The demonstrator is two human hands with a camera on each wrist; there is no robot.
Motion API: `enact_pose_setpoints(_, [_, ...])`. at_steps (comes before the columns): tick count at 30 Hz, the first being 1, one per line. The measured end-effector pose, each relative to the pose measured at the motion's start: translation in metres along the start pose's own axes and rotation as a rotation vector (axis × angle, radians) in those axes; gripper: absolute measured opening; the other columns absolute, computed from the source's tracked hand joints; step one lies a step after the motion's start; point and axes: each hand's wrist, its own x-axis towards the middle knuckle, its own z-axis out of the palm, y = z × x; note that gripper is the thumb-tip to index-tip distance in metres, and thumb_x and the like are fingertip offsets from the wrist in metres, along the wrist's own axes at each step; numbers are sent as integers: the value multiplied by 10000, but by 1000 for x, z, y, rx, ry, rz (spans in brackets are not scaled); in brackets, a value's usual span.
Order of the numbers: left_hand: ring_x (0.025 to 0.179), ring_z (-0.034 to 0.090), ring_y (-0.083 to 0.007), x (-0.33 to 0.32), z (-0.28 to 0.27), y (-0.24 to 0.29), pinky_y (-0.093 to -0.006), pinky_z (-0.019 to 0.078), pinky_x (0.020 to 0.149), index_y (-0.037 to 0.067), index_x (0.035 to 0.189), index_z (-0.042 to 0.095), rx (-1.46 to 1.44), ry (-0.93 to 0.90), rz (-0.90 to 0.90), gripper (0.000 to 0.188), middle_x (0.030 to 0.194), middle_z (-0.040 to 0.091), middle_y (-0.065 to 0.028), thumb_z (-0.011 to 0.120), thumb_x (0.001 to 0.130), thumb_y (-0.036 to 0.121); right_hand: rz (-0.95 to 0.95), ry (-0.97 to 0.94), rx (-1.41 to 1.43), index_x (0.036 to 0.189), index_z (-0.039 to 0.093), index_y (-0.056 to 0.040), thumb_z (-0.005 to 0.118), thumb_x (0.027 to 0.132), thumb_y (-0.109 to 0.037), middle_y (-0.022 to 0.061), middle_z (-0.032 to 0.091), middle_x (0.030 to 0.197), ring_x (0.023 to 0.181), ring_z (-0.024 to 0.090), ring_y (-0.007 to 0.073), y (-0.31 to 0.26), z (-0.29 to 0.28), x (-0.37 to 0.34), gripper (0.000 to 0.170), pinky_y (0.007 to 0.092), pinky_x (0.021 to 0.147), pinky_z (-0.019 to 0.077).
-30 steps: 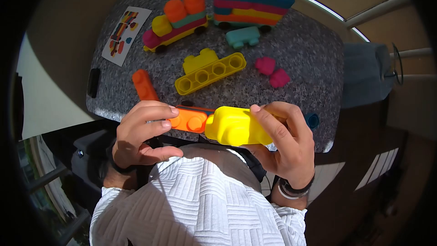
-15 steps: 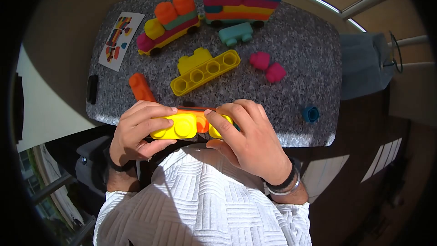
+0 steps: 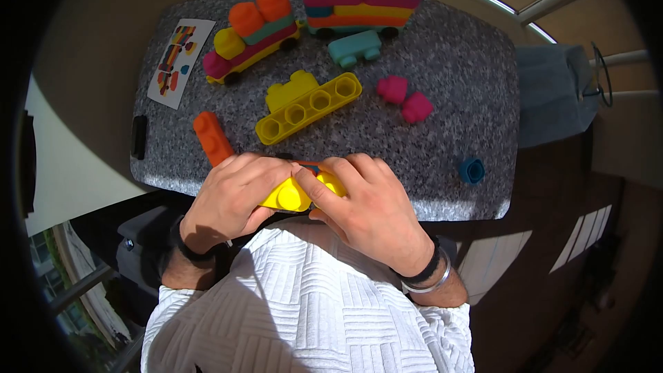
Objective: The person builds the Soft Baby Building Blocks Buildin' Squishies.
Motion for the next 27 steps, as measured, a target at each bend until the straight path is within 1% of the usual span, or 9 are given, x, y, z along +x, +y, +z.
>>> enact_pose_setpoints(7, [1074, 730, -388, 9, -5, -2, -456, 599, 929, 48, 1431, 696, 5, -115, -75, 638, 1200, 753, -149, 898, 856, 238, -100, 55, -33, 1477, 734, -298, 845, 909, -315, 90, 730, 1292, 1099, 694, 298, 5, 0, -1, 579, 444, 918, 548])
enact_pose_setpoints(12, [1203, 743, -394, 11, -18, -37, -474, 599, 1019, 25, 1538, 621, -374, -175, 125, 975, 1334, 740, -190, 806, 867, 707, -124, 56, -49, 1444, 760, -260, 830, 926, -338, 86, 728, 1305, 1111, 690, 278, 5, -1, -2, 528, 425, 904, 546])
enact_pose_setpoints(13, [1275, 730, -402, 12, -29, -44, -475, 589, 1070, -3, 1522, 629, -397, -292, -9, 1040, 1381, 734, -207, 766, 841, 771, -118, 58, -50, 1444, 760, -260, 830, 926, -338, 86, 728, 1305, 1111, 690, 278, 4, -3, -2, 528, 425, 904, 546])
enact_pose_setpoints(14, [1268, 733, -405, 12, -20, -57, -468, 588, 1078, -7, 1453, 690, -413, -125, 53, 912, 1364, 734, -221, 742, 913, 726, -114, 48, -42, 1441, 760, -252, 827, 930, -336, 85, 727, 1306, 1112, 689, 274, 3, -5, -1, 522, 422, 902, 545])
enact_pose_setpoints(16, [1271, 735, -405, 14, -20, -67, -467, 586, 1088, 18, 1360, 755, -295, -12, -92, 658, 1385, 726, -210, 737, 1020, 581, -112, 41, -35, 1438, 760, -244, 824, 935, -335, 84, 725, 1307, 1114, 688, 270, 3, -7, -1, 516, 420, 900, 545])
enact_pose_setpoints(17, [1278, 737, -405, 17, -16, -60, -469, 596, 1079, 62, 1298, 789, -114, 59, -164, 380, 1441, 703, -183, 805, 1026, 327, -111, 38, -35, 1442, 757, -244, 822, 937, -331, 84, 725, 1305, 1116, 687, 269, 3, -7, -1, 516, 420, 899, 545])
enact_pose_setpoints(21, [1249, 753, -367, 18, 3, -70, -464, 632, 998, 89, 1267, 785, -22, -1, -243, 420, 1478, 671, -162, 918, 868, 88, -117, 24, -36, 1463, 743, -247, 824, 938, -322, 92, 724, 1301, 1120, 685, 273, 5, -5, -2, 537, 421, 899, 546])
enact_pose_setpoints(25, [1200, 767, -365, 19, 8, -70, -460, 643, 954, 61, 1245, 774, 8, 57, -213, 414, 1408, 707, -161, 928, 868, 140, -149, 27, -53, 1491, 727, -252, 825, 940, -315, 100, 726, 1298, 1120, 684, 275, 7, -3, -1, 564, 429, 903, 547])
enact_pose_setpoints(27, [1163, 770, -391, 16, 14, -78, -460, 642, 936, 40, 1227, 769, 104, -48, -214, 407, 1324, 742, -173, 925, 867, 147, -139, 27, -64, 1517, 710, -263, 825, 947, -314, 103, 725, 1307, 1117, 684, 283, 6, -1, -2, 583, 436, 906, 548])
